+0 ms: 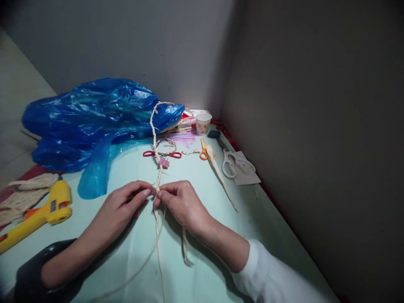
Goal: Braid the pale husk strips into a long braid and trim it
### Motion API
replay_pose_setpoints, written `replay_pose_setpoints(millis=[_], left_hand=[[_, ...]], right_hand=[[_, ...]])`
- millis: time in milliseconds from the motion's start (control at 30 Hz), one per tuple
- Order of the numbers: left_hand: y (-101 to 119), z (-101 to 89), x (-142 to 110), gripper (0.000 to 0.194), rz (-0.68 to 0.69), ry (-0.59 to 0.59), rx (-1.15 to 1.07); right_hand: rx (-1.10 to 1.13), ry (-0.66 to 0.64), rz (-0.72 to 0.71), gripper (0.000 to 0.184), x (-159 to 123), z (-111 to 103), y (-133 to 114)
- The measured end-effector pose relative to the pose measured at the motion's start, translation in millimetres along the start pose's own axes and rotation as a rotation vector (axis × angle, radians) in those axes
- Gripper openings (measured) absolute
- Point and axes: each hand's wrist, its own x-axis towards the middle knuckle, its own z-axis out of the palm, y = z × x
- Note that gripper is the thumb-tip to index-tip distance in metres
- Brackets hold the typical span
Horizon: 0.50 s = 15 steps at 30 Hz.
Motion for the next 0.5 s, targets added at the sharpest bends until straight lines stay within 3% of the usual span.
replay_pose_setpoints(millis=[167, 333, 500], left_hand=[[1.0, 5.0, 8.7, 0.018, -0.068, -0.261, -0.348], [4.4, 6.4, 9.5, 0.008, -0.059, -0.337, -0.573], [0.8, 8.5, 6.4, 0.008, -0.324, -0.392, -0.842]], right_hand=[[0.177, -0.087, -0.076, 0.028, 0.3, 2.7, 1.7], [0.205, -0.171, -0.129, 0.027, 0.5, 1.7, -0.2], [0.104, -0.11, -0.094, 0.029, 0.5, 1.4, 4.4]])
